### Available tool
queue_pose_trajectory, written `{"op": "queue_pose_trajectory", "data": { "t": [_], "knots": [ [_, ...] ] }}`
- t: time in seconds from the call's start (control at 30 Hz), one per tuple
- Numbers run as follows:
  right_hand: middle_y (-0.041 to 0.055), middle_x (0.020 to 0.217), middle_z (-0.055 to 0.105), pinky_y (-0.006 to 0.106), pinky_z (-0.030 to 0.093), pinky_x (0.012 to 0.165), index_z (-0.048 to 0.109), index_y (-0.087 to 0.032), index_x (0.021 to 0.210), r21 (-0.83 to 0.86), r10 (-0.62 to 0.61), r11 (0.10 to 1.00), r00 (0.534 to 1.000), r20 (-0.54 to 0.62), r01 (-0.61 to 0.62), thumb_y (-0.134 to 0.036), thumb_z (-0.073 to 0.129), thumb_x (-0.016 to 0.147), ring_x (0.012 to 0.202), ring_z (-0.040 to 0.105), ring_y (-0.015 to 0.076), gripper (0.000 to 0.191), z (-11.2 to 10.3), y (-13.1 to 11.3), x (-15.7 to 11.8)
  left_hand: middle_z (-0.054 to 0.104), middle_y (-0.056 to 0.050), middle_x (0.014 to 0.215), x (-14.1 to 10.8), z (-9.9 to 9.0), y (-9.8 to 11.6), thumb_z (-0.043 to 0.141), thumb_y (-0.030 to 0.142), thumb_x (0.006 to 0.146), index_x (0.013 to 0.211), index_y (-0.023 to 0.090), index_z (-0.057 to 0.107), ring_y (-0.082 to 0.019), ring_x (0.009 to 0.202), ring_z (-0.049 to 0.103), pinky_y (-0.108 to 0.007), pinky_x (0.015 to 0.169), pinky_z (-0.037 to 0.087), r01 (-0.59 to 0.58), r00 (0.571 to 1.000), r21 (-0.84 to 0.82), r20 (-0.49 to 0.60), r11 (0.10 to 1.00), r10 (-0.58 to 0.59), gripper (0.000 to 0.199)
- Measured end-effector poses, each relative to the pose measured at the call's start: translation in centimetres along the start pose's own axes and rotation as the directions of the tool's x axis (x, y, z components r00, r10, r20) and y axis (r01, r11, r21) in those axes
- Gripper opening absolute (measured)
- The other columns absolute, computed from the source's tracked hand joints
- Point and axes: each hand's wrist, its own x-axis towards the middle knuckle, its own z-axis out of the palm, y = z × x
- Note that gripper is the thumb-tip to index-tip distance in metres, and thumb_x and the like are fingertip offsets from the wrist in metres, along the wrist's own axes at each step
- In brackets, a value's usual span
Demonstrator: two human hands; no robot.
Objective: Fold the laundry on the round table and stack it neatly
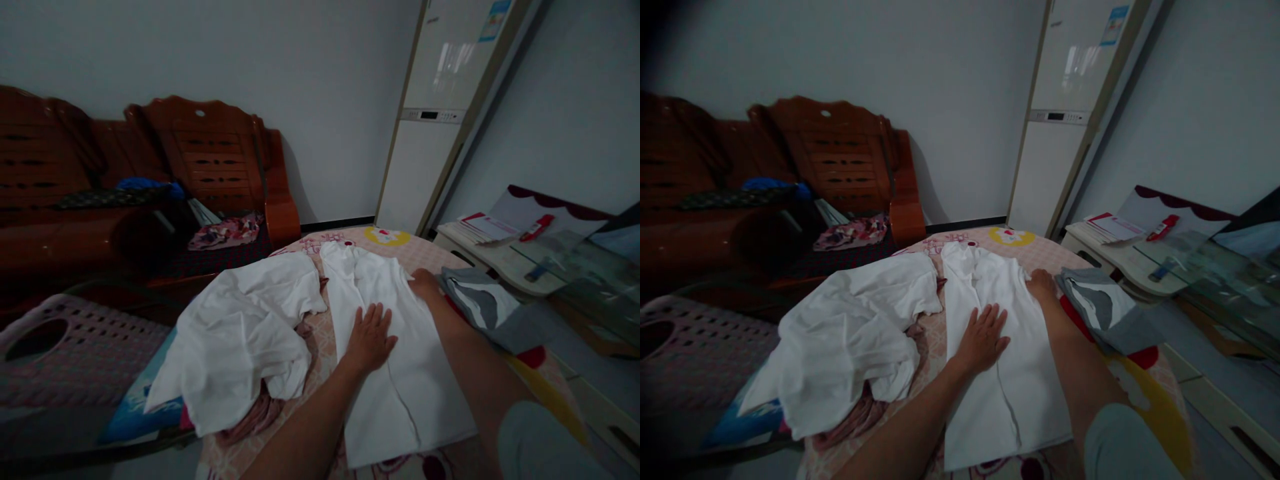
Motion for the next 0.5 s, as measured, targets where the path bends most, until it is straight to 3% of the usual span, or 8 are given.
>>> {"op": "queue_pose_trajectory", "data": {
  "t": [0.1,0.17,0.27,0.4,0.5],
  "knots": [
    [0.0149,0.103,0.071,0.029,0.045,0.08,0.072,-0.014,0.095,0.019,-0.031,0.999,0.999,-0.032,0.032,-0.025,0.051,0.086,0.097,0.065,0.0243,0.025,-0.7,-0.9,-0.5,0.036,-0.011,0.156,0.1,0.0,0.0,0.034,0.053,0.097,0.149,0.02,0.036,-0.029,0.144,0.031,-0.055,0.117,0.025,0.004,1.0,0.002,0.003,1.0,-0.004,0.061],
    [0.0132,0.103,0.071,0.031,0.045,0.083,0.069,-0.014,0.103,0.059,-0.082,0.994,0.985,-0.152,0.091,-0.02,0.047,0.086,0.097,0.063,0.0243,0.028,-1.4,-1.7,-1.5,0.036,-0.011,0.156,0.1,0.0,0.0,0.034,0.053,0.097,0.149,0.02,0.036,-0.029,0.144,0.031,-0.055,0.117,0.026,0.002,1.0,0.007,0.004,1.0,-0.002,0.061],
    [0.012,0.106,0.07,0.034,0.043,0.091,0.067,-0.015,0.107,0.075,-0.284,0.945,0.913,-0.294,0.318,-0.015,0.046,0.084,0.102,0.06,0.0254,0.031,-1.8,-2.9,-4.0,0.036,-0.011,0.156,0.1,0.2,0.0,0.036,0.052,0.097,0.149,0.022,0.036,-0.029,0.145,0.03,-0.054,0.117,0.026,0.0,1.0,0.028,-0.006,1.0,0.0,0.06],
    [0.0095,0.12,0.067,0.037,0.04,0.097,0.07,-0.02,0.101,0.036,-0.591,0.792,0.78,-0.207,0.609,-0.015,0.052,0.084,0.108,0.057,0.0259,0.026,-0.5,-4.5,-8.7,0.038,-0.012,0.154,0.2,0.3,0.1,0.04,0.05,0.096,0.148,0.021,0.037,-0.03,0.144,0.031,-0.056,0.117,0.025,0.001,1.0,0.019,-0.013,1.0,0.0,0.06],
    [0.0083,0.108,0.072,0.034,0.042,0.091,0.071,-0.02,0.092,0.073,-0.636,0.757,0.758,-0.142,0.649,-0.025,0.051,0.09,0.096,0.061,0.0226,0.02,0.5,-5.1,-11.1,0.043,-0.012,0.151,0.3,0.2,0.1,0.041,0.049,0.096,0.146,0.02,0.041,-0.03,0.142,0.034,-0.056,0.117,0.024,-0.001,1.0,-0.017,0.008,1.0,0.001,0.058]
  ]
}}
